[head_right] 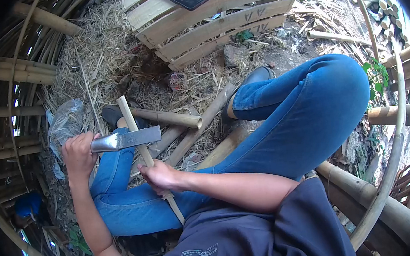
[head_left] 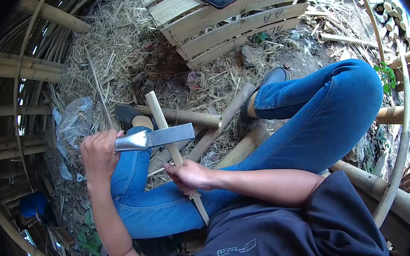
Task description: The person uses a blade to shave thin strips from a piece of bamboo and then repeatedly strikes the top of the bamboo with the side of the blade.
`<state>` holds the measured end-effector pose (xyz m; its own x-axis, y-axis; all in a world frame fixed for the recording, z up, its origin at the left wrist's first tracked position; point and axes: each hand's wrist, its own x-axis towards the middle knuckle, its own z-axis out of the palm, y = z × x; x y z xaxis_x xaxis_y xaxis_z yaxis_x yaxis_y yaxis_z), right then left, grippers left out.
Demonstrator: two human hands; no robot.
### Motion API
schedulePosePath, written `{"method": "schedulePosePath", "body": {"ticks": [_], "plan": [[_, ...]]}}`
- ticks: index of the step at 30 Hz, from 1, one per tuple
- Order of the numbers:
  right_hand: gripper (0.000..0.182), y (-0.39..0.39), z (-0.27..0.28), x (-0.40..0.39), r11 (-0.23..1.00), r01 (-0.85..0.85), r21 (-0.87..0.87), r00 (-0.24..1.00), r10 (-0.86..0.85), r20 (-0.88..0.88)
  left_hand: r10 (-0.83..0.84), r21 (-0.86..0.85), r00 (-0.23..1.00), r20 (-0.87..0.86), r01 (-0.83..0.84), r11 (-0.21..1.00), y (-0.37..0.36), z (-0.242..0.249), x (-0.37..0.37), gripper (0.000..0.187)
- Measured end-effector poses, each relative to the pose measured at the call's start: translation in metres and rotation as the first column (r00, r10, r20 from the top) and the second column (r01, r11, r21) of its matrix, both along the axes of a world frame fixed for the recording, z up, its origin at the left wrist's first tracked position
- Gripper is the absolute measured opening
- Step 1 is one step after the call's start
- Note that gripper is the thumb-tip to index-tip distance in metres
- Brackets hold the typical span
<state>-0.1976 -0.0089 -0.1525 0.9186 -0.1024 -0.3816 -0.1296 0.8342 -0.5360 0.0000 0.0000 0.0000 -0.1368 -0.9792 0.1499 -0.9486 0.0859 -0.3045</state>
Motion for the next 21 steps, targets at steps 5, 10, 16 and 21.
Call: {"method": "schedulePosePath", "body": {"ticks": [5,10,16,21], "plan": [[0.042,0.005,-0.002,-0.002,0.997,0.018,-0.08,0.992,-0.028,-0.126,0.036,0.02,0.997,-0.061,-0.035,0.999,0.001,-0.027,0.005,0.021],[0.047,0.002,0.001,-0.005,0.983,-0.001,-0.185,0.983,-0.033,-0.181,0.092,-0.06,0.994,-0.061,-0.096,0.994,-0.001,-0.033,-0.001,0.015],[0.046,0.006,0.003,-0.002,0.988,0.005,-0.151,0.988,-0.028,-0.15,0.248,-0.092,0.966,-0.066,-0.254,0.963,-0.014,-0.021,0.005,0.007],[0.046,0.007,0.011,-0.004,0.992,0.011,-0.129,0.994,-0.024,-0.102,0.34,-0.234,0.94,0.021,-0.326,0.916,-0.017,-0.009,0.024,0.008]]}}
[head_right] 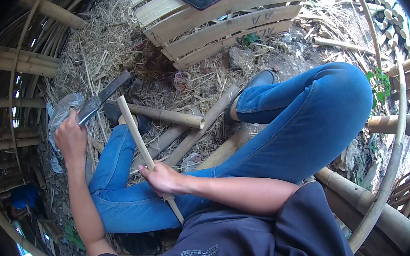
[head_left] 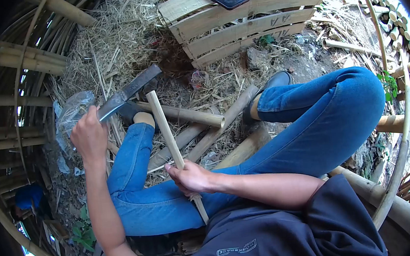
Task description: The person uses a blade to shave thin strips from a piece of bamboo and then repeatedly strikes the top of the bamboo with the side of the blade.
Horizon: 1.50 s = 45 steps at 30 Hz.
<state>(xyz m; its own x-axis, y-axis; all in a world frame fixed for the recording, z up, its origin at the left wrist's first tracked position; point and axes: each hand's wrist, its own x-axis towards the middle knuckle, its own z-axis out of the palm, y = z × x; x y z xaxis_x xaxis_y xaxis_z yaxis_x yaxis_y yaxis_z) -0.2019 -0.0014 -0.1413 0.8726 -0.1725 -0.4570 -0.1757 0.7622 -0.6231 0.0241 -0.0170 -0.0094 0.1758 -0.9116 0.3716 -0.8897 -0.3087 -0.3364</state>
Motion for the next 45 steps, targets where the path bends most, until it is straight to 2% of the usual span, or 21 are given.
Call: {"method": "schedulePosePath", "body": {"ticks": [2,3,6,7,11,15,18,23,26,29,32,34,36,39,43,45], "plan": [[0.046,-0.003,0.001,0.001,0.999,-0.006,0.045,1.0,0.007,-0.009,0.06,-0.004,0.998,-0.009,-0.06,0.998,0.007,0.009,0.005,0.009],[0.045,-0.003,0.001,0.001,0.999,0.004,0.044,0.999,-0.001,-0.054,-0.001,-0.049,0.998,-0.055,-0.002,0.999,0.012,0.009,0.005,0.01],[0.043,-0.004,-0.009,0.002,0.999,-0.021,-0.048,1.0,0.021,-0.004,-0.152,-0.035,0.966,-0.208,0.148,0.988,0.025,0.006,-0.002,0.016],[0.043,-0.004,-0.011,0.002,0.999,-0.017,-0.03,1.0,0.017,0.004,-0.224,-0.039,0.934,-0.277,0.222,0.974,0.024,0.002,-0.007,0.024],[0.042,-0.006,-0.012,0.004,0.999,-0.011,0.038,1.0,0.011,0.012,-0.238,0.157,0.934,-0.268,0.286,0.945,0.02,-0.009,-0.033,0.026],[0.042,-0.007,-0.012,0.001,0.993,-0.001,0.116,1.0,-0.001,0.02,-0.243,0.233,0.924,-0.296,0.317,0.919,0.015,-0.035,-0.025,0.019],[0.043,-0.008,-0.014,-0.002,0.992,-0.011,0.125,1.0,0.011,0.003,-0.264,0.203,0.92,-0.291,0.329,0.922,0.009,-0.042,-0.024,0.016],[0.045,-0.004,-0.007,-0.001,0.988,-0.016,0.154,1.0,0.016,0.005,-0.204,0.092,0.959,-0.2,0.225,0.97,-0.009,-0.032,-0.008,0.005],[0.045,-0.006,-0.004,0.002,0.991,-0.007,0.134,0.999,0.012,-0.038,-0.105,0.125,0.98,-0.169,0.127,0.984,-0.008,-0.029,-0.01,0.012],[0.045,-0.009,-0.004,0.003,0.989,-0.004,0.149,1.0,0.008,-0.026,-0.096,0.109,0.974,-0.203,0.12,0.987,-0.007,-0.032,-0.013,0.011],[0.046,-0.008,-0.003,0.001,0.988,0.03,0.154,0.999,-0.027,-0.017,0.059,0.052,0.974,-0.217,-0.049,0.997,-0.009,-0.024,-0.007,0.012],[0.047,-0.008,0.0,-0.002,0.988,0.025,0.156,1.0,-0.022,-0.016,0.066,-0.087,0.941,-0.332,-0.1,0.991,-0.004,-0.012,0.02,0.012],[0.047,-0.011,-0.001,-0.001,0.983,0.018,0.181,1.0,-0.02,0.005,0.0,-0.175,0.913,-0.409,-0.079,0.981,0.003,0.01,0.027,0.014],[0.047,-0.013,-0.002,-0.003,0.976,0.008,0.216,1.0,-0.008,0.003,-0.129,-0.199,0.892,-0.433,0.045,0.979,0.014,0.008,0.022,0.017],[0.046,-0.014,0.003,-0.004,0.974,-0.003,0.227,1.0,-0.004,0.031,-0.27,0.018,0.94,-0.207,0.28,0.96,0.015,0.001,-0.004,0.025],[0.047,-0.014,0.001,-0.003,0.972,0.001,0.235,0.999,-0.009,0.035,-0.327,0.094,0.922,-0.208,0.352,0.931,0.013,-0.006,-0.012,0.025]]}}
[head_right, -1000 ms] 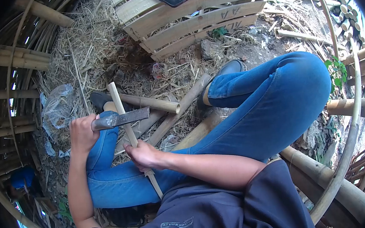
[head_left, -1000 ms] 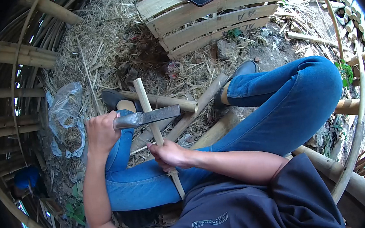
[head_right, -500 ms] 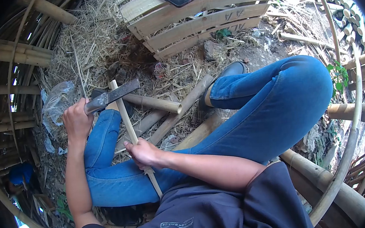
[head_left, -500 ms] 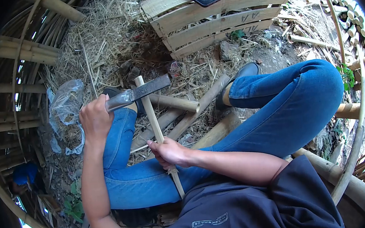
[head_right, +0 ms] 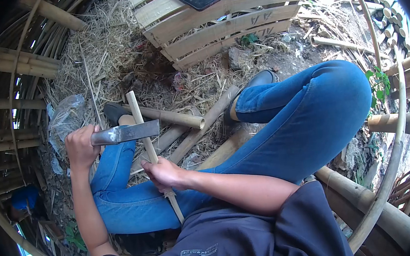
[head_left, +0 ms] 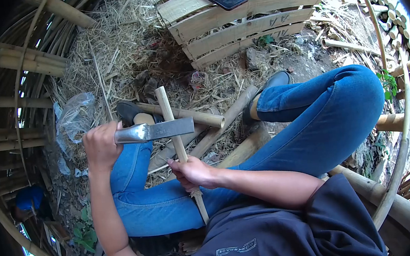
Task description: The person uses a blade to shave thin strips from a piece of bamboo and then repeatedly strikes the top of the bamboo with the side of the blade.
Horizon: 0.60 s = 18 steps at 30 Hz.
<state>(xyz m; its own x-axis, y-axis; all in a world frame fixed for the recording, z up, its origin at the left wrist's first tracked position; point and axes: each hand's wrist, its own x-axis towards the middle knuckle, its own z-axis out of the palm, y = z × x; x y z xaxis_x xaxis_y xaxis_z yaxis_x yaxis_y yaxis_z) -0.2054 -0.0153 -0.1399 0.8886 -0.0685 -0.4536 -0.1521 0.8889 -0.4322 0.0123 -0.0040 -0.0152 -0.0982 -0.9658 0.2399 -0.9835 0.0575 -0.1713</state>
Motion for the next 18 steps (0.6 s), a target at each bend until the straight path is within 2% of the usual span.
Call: {"method": "schedulePosePath", "body": {"ticks": [2,6,9,10,13,15,18], "plan": [[0.047,0.001,-0.001,0.001,1.0,-0.001,-0.002,1.0,0.001,-0.001,-0.047,0.065,0.998,0.03,0.045,0.997,0.0,-0.009,-0.002,0.024],[0.046,0.004,-0.003,0.001,1.0,-0.014,-0.028,1.0,0.014,-0.009,0.057,0.084,0.998,-0.035,-0.054,0.995,-0.006,-0.018,-0.006,0.021],[0.046,0.01,-0.003,0.002,0.998,-0.015,-0.063,0.999,0.013,-0.043,0.135,0.014,0.991,-0.003,-0.135,0.991,-0.017,-0.017,0.001,0.018],[0.046,0.011,-0.002,0.002,0.997,-0.015,-0.076,0.998,0.011,-0.061,0.154,-0.042,0.986,0.067,-0.151,0.988,-0.021,-0.014,0.001,0.012],[0.046,0.011,0.003,0.0,0.993,-0.057,-0.101,0.998,0.06,0.032,0.354,-0.185,0.914,0.2,-0.319,0.929,-0.026,-0.009,0.015,0.011],[0.045,0.007,0.005,-0.001,0.997,-0.051,-0.052,0.999,0.052,0.007,0.435,-0.145,0.897,0.081,-0.421,0.895,-0.018,-0.003,0.03,0.009],[0.041,0.0,-0.001,0.001,0.999,-0.032,0.003,0.999,0.031,0.017,0.399,-0.099,0.889,-0.225,-0.428,0.898,-0.006,-0.002,0.037,0.011]]}}
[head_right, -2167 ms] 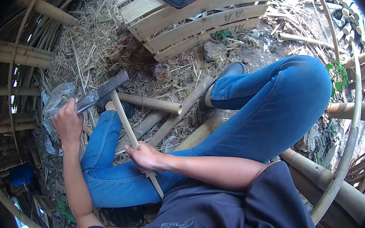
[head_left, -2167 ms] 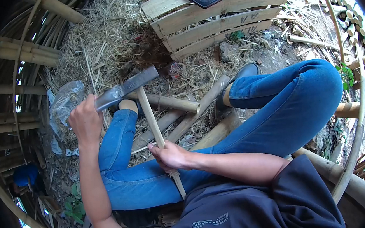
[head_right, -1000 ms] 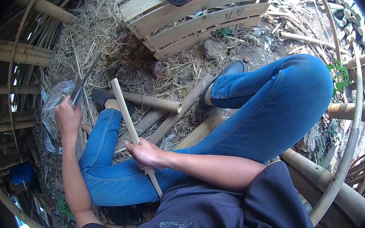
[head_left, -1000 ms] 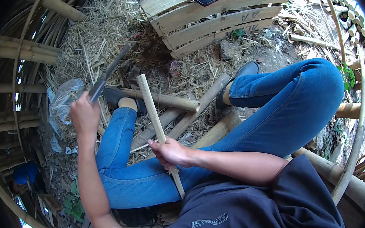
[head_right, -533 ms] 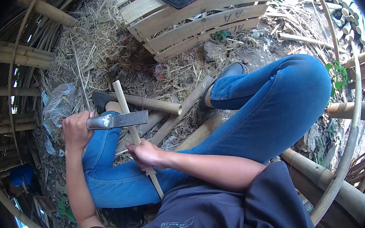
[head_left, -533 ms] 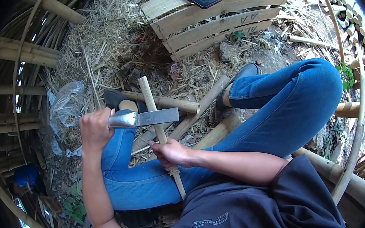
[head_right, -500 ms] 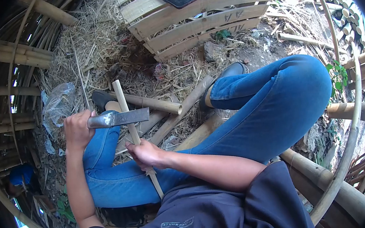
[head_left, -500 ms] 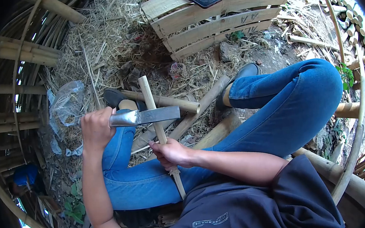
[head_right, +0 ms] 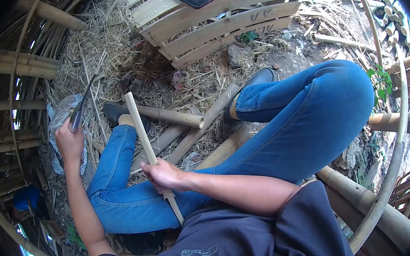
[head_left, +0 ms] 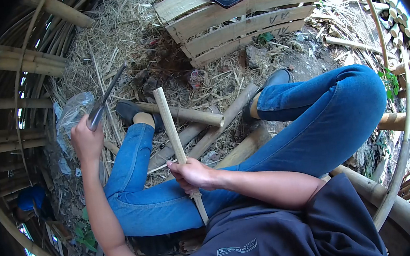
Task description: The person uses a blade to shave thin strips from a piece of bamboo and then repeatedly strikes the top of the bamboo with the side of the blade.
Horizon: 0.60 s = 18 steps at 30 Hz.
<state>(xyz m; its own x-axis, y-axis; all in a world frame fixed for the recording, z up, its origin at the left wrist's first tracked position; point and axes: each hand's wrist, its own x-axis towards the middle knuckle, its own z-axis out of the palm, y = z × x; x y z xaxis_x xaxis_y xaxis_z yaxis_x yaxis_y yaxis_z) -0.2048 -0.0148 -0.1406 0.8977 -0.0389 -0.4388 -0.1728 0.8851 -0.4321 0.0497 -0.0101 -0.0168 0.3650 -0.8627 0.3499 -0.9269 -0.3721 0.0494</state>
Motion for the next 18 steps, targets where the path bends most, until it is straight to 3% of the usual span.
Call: {"method": "schedulePosePath", "body": {"ticks": [3,8,12,15,18], "plan": [[0.039,0.003,-0.004,-0.001,0.999,0.01,-0.047,1.0,-0.01,-0.006,-0.137,0.026,0.988,0.066,0.135,0.99,0.007,0.002,-0.006,0.013],[0.045,0.004,0.003,0.001,0.998,0.038,-0.059,0.999,-0.04,-0.035,-0.365,0.207,0.896,0.255,0.318,0.925,0.002,0.004,-0.042,0.025],[0.046,0.005,-0.003,0.002,0.999,0.015,-0.048,0.999,-0.017,-0.04,-0.298,0.203,0.925,0.236,0.253,0.946,-0.004,-0.007,-0.04,0.024],[0.046,0.007,0.006,0.001,0.996,-0.009,-0.094,0.999,0.005,-0.043,-0.273,0.099,0.918,0.29,0.254,0.962,-0.013,-0.008,-0.024,0.02],[0.046,0.008,0.008,0.0,0.995,-0.014,-0.096,1.0,0.011,-0.025,-0.103,0.117,0.915,0.389,0.061,0.991,-0.017,-0.007,-0.003,0.009]]}}
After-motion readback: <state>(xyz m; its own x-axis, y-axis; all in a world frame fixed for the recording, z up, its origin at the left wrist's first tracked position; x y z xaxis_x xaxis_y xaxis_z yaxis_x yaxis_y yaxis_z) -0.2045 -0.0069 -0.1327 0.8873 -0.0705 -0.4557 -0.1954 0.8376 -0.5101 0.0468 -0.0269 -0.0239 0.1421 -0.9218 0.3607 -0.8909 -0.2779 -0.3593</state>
